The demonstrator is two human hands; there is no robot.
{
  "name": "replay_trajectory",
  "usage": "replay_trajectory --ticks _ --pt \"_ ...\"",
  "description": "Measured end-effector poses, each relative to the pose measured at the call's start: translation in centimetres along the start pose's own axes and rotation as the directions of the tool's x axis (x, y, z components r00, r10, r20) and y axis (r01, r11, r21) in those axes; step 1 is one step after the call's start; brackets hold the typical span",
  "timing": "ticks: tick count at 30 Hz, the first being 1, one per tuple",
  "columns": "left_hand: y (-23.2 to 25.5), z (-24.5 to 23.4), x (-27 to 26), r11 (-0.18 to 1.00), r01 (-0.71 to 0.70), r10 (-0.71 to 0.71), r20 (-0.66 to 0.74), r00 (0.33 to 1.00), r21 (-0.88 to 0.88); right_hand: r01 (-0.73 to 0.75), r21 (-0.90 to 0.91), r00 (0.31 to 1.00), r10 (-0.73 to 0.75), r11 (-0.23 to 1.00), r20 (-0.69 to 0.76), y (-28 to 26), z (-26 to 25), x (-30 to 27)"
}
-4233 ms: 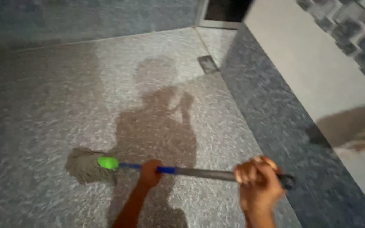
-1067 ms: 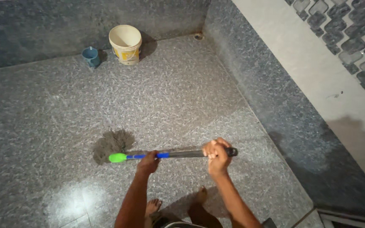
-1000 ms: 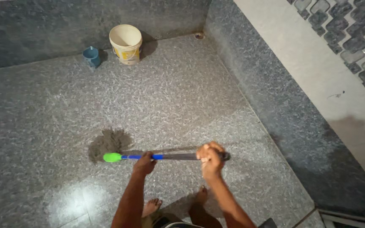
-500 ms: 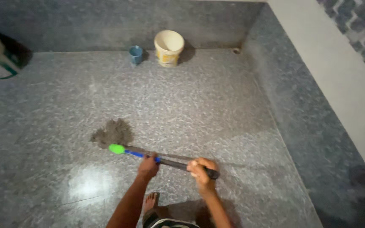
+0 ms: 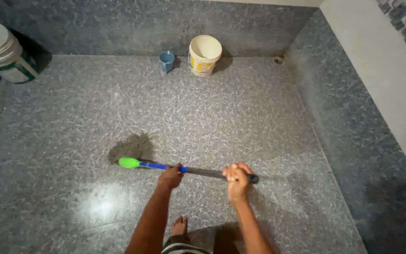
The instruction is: The person mops a tiled floor using a long-handled mop, moving it across the surface and around several buckets and a small container.
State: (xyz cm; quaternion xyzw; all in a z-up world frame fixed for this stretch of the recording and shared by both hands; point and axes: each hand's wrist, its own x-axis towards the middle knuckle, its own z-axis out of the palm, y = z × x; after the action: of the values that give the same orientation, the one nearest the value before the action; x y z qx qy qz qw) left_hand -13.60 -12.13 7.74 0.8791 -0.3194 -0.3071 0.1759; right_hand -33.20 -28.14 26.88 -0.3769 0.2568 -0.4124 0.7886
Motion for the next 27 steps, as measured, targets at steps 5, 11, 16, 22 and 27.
replay_trajectory --ticks 5,11,16,22,27 --pt "-5.2 -4.3 0.4 0.995 0.086 -0.086 0.001 0.996 0.042 -0.021 -0.033 0.999 0.02 0.999 -0.046 7.9 2.9 -0.8" --pt "-3.9 -3.2 -0.3 0.997 0.063 -0.065 0.036 0.997 0.05 0.048 -0.043 0.998 -0.049 0.998 -0.035 4.6 2.0 1.0" --pt "1.7 0.4 -0.7 0.99 -0.124 0.126 0.031 0.992 -0.063 -0.006 -0.042 0.999 0.005 0.999 -0.038 -5.8 1.1 3.3" --pt "3.0 1.2 -1.2 0.984 -0.096 0.11 0.09 0.99 -0.147 0.062 -0.043 0.997 -0.061 0.997 0.036 -5.5 -0.2 1.6" --pt "-2.9 -0.9 -2.1 0.991 -0.099 0.101 0.022 0.995 -0.091 0.012 0.032 0.977 -0.005 0.999 -0.215 2.7 0.4 -0.1"
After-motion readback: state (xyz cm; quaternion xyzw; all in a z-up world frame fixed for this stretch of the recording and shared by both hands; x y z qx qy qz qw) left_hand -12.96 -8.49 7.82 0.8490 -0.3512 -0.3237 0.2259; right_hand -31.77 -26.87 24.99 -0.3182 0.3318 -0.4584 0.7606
